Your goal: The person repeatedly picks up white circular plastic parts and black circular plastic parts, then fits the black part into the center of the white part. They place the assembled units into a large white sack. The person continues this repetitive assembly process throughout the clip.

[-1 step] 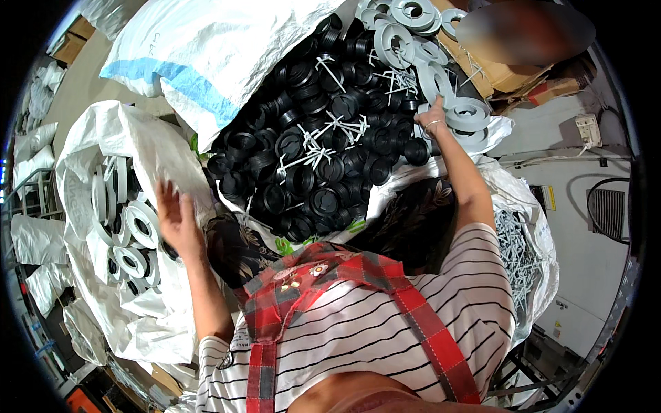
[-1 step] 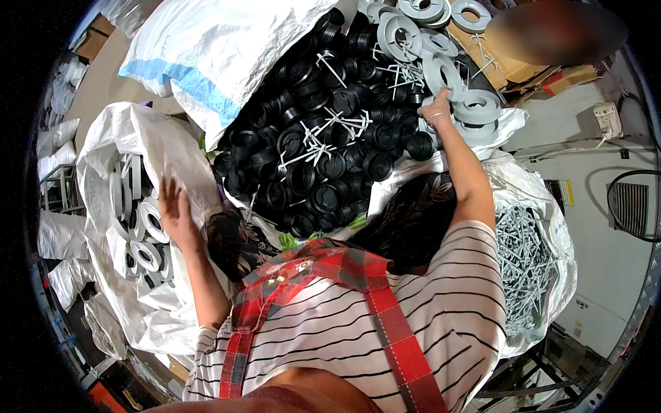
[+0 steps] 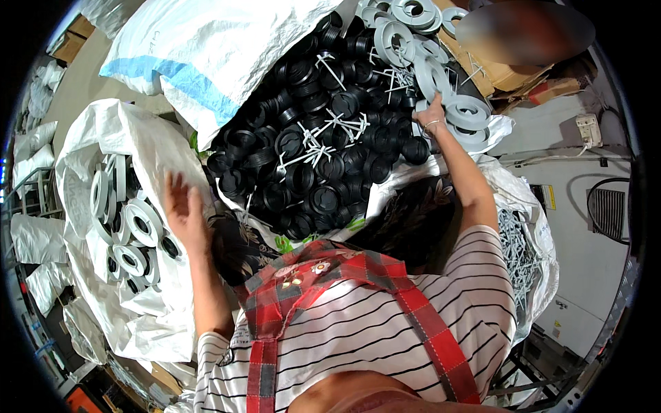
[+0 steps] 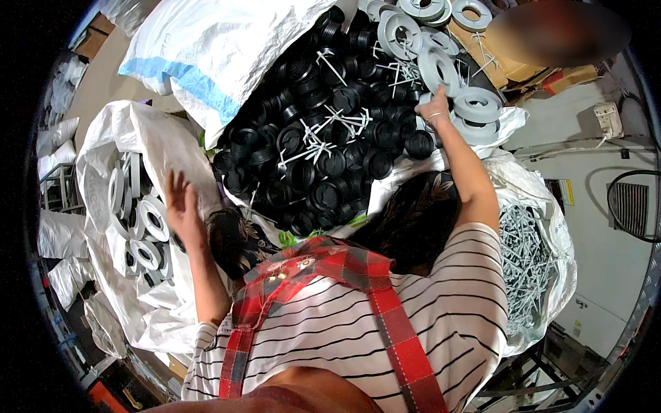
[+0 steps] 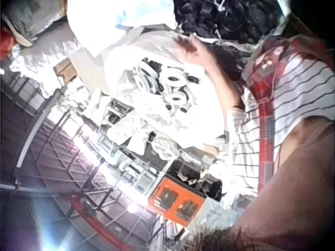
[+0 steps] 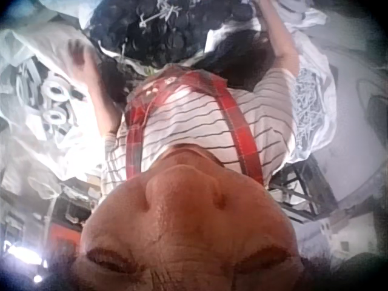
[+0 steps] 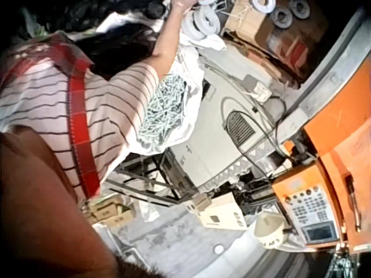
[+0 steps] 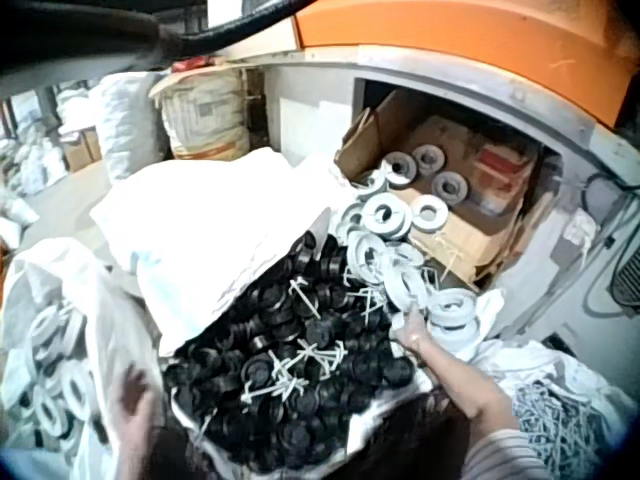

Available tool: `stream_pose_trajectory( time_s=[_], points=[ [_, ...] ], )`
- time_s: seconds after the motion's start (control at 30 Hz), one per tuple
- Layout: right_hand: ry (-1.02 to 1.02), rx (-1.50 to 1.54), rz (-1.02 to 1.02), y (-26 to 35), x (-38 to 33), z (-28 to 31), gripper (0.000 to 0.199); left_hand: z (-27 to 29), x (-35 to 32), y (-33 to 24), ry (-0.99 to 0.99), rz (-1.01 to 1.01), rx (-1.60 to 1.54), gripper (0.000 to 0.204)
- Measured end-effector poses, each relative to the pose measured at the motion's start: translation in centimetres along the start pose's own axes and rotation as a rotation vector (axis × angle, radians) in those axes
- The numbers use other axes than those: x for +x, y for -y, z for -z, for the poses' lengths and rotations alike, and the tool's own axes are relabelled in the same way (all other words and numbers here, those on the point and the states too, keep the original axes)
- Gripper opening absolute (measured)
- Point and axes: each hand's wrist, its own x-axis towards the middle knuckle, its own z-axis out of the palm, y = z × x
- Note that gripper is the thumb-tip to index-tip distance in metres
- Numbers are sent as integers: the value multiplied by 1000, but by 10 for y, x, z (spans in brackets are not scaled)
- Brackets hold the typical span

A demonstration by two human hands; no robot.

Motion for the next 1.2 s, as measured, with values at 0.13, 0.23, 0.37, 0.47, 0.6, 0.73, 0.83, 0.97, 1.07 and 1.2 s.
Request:
stream_pose_trajectory(
  time_s=[0.13,0.23,0.37,0.47,0.6,0.73,0.83,0.97,1.07,1.2],
  points=[
    [93,150,417,55,-52,24,77,-54,-6,-12,253,277,-111,50],
    [415,260,633,117,-115,28,72,-77,-7,5,391,507,-407,57],
    [720,116,1090,155,-183,5,78,-89,2,20,264,745,-754,46],
    [828,258,999,213,-195,9,62,-61,9,18,165,805,-801,29],
    [130,227,647,245,-74,-85,47,-38,5,20,13,681,-538,35],
    [373,403,-151,258,-6,-130,40,-36,5,43,-30,695,-625,37],
    [305,472,-127,274,-39,-126,32,-35,4,36,-101,683,-653,31],
    [406,377,419,270,-125,-69,35,-35,-2,45,99,554,-582,34],
    [224,485,1021,252,-186,-45,34,-44,-5,25,219,655,-841,31],
    [637,503,905,255,-232,-4,40,-36,-22,-1,244,588,-863,34]
  ],
)
